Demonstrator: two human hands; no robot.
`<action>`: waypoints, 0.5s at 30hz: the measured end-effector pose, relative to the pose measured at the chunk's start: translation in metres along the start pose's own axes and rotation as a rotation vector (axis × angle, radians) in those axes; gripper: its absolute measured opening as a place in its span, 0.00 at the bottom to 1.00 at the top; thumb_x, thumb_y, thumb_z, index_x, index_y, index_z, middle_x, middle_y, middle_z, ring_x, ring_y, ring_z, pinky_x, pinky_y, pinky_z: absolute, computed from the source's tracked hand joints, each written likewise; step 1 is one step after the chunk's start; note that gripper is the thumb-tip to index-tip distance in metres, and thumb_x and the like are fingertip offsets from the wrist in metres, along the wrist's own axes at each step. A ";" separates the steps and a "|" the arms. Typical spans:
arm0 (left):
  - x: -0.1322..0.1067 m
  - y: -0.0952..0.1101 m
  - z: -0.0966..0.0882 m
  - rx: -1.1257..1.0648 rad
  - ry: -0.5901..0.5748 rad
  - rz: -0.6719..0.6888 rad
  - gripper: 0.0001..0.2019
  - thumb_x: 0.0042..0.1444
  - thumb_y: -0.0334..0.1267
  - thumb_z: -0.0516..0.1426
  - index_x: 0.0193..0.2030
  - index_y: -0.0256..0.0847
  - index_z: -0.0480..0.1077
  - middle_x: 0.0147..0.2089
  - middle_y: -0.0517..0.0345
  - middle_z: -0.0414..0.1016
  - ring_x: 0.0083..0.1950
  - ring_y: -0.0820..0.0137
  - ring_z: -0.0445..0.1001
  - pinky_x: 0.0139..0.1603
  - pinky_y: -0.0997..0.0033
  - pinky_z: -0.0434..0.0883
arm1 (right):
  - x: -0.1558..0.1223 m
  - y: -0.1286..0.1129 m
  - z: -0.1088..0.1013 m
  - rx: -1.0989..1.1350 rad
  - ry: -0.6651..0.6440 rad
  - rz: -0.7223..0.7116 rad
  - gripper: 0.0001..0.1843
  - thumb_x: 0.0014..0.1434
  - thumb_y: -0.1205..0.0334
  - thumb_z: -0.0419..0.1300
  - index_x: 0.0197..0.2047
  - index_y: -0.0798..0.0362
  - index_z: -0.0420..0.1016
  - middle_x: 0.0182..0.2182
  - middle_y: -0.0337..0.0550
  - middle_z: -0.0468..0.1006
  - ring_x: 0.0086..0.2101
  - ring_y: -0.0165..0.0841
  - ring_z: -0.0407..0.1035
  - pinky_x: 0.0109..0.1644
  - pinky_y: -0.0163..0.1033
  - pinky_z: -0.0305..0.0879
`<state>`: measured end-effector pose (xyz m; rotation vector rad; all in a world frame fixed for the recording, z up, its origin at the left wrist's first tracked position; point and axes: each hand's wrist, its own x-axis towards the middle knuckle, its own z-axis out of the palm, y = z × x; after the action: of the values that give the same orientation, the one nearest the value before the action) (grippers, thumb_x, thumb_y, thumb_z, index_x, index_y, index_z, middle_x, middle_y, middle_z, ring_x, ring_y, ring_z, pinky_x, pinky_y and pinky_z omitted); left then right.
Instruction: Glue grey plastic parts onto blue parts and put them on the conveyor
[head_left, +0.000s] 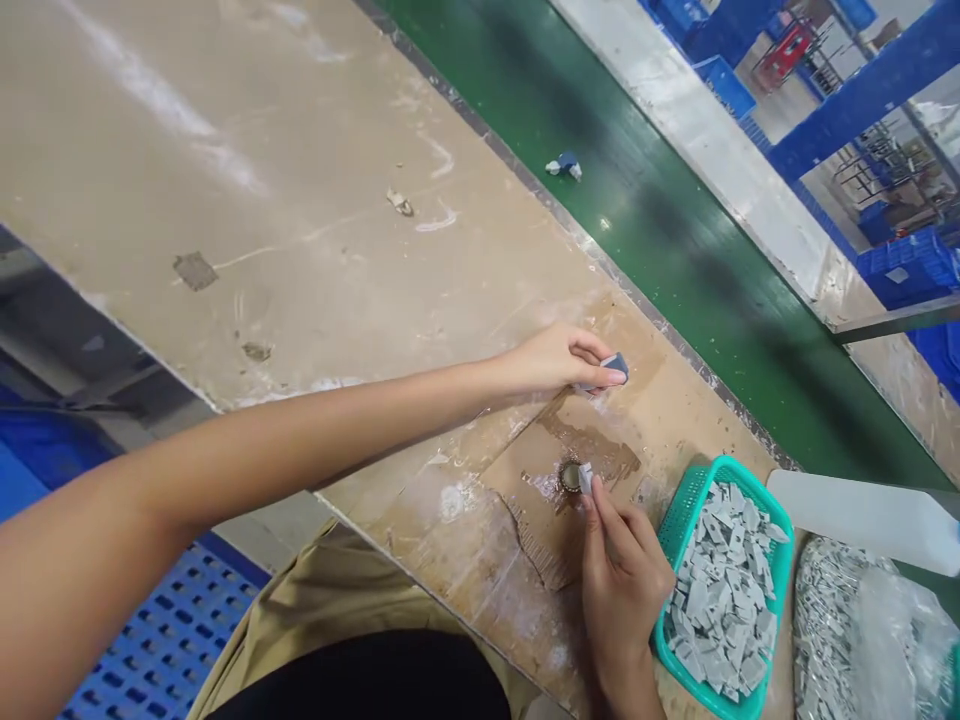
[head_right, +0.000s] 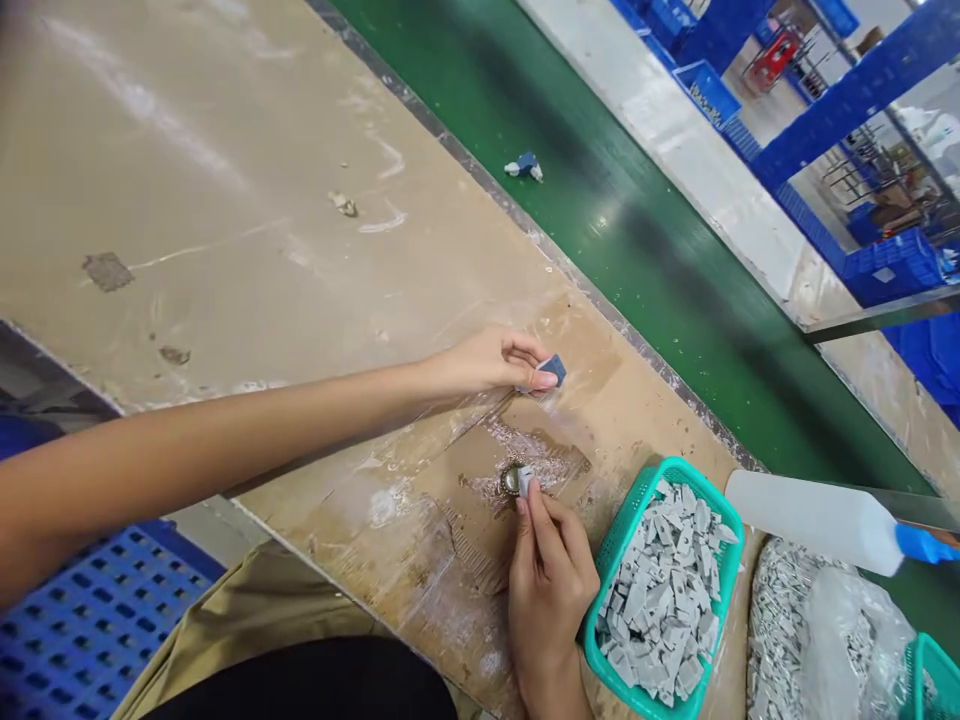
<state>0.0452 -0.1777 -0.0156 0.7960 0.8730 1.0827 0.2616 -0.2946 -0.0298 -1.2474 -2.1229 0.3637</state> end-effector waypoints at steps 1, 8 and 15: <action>0.000 -0.001 -0.001 0.012 -0.006 0.006 0.06 0.47 0.30 0.67 0.31 0.31 0.77 0.27 0.55 0.75 0.29 0.75 0.71 0.36 0.73 0.69 | 0.000 0.000 0.001 -0.007 -0.005 -0.008 0.17 0.67 0.71 0.59 0.57 0.50 0.78 0.39 0.45 0.82 0.37 0.30 0.76 0.43 0.34 0.75; 0.002 -0.010 -0.004 0.105 -0.057 0.084 0.08 0.49 0.36 0.67 0.30 0.32 0.78 0.26 0.55 0.76 0.30 0.73 0.72 0.37 0.72 0.68 | 0.002 -0.002 0.002 -0.066 -0.037 -0.031 0.18 0.65 0.72 0.61 0.57 0.50 0.78 0.38 0.43 0.81 0.36 0.28 0.76 0.42 0.33 0.74; 0.003 -0.013 -0.001 0.106 -0.037 0.052 0.04 0.46 0.29 0.68 0.30 0.32 0.79 0.26 0.56 0.77 0.29 0.74 0.72 0.34 0.73 0.66 | 0.005 -0.004 0.001 -0.030 -0.038 -0.037 0.20 0.65 0.74 0.60 0.57 0.48 0.77 0.39 0.43 0.80 0.37 0.29 0.75 0.41 0.34 0.74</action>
<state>0.0501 -0.1786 -0.0281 0.9293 0.8883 1.0709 0.2567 -0.2921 -0.0264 -1.2253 -2.1877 0.3433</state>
